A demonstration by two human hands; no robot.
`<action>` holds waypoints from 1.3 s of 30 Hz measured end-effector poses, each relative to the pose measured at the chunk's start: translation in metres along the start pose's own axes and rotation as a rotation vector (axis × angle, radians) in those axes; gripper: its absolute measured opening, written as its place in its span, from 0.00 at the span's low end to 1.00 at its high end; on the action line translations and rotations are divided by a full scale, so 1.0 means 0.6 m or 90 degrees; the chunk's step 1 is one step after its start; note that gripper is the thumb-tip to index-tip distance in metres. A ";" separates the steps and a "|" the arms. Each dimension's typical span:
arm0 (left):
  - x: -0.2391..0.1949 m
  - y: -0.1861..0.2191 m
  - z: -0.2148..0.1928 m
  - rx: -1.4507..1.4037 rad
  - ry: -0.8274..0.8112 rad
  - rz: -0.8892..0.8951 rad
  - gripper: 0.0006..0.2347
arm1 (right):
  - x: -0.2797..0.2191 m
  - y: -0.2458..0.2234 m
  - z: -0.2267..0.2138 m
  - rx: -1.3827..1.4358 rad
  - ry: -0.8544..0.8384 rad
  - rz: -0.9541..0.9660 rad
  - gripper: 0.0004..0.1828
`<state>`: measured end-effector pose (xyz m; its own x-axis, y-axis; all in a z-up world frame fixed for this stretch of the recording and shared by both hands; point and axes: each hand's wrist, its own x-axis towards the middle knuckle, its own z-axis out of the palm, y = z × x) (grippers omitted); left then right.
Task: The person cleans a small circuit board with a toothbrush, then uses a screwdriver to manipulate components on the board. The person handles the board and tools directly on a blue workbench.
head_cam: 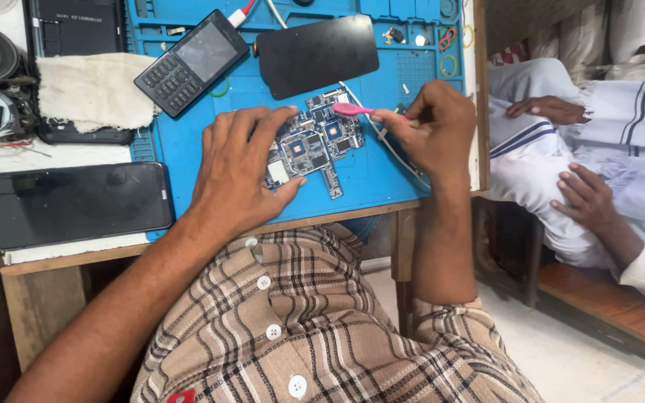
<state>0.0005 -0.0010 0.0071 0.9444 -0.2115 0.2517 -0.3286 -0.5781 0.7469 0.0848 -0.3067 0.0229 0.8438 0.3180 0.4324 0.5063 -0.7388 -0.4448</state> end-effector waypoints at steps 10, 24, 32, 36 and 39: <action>-0.001 0.001 0.002 0.082 -0.010 0.020 0.32 | 0.007 -0.035 0.012 -0.141 -0.032 -0.023 0.21; -0.002 -0.008 0.009 0.061 -0.016 0.035 0.29 | 0.017 -0.033 0.010 -0.107 -0.076 -0.056 0.20; -0.001 -0.007 0.005 0.057 -0.016 0.037 0.28 | 0.011 -0.022 -0.007 -0.104 -0.090 -0.022 0.20; -0.002 -0.007 0.007 0.058 -0.022 0.029 0.28 | 0.012 -0.024 -0.014 -0.096 -0.115 -0.029 0.20; -0.003 -0.010 0.008 0.067 -0.013 0.049 0.28 | 0.017 -0.028 -0.024 -0.116 -0.071 0.061 0.21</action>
<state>0.0009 -0.0011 -0.0006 0.9159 -0.2740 0.2932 -0.4012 -0.6384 0.6568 0.0824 -0.2996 0.0461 0.9060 0.2977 0.3009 0.3912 -0.8603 -0.3268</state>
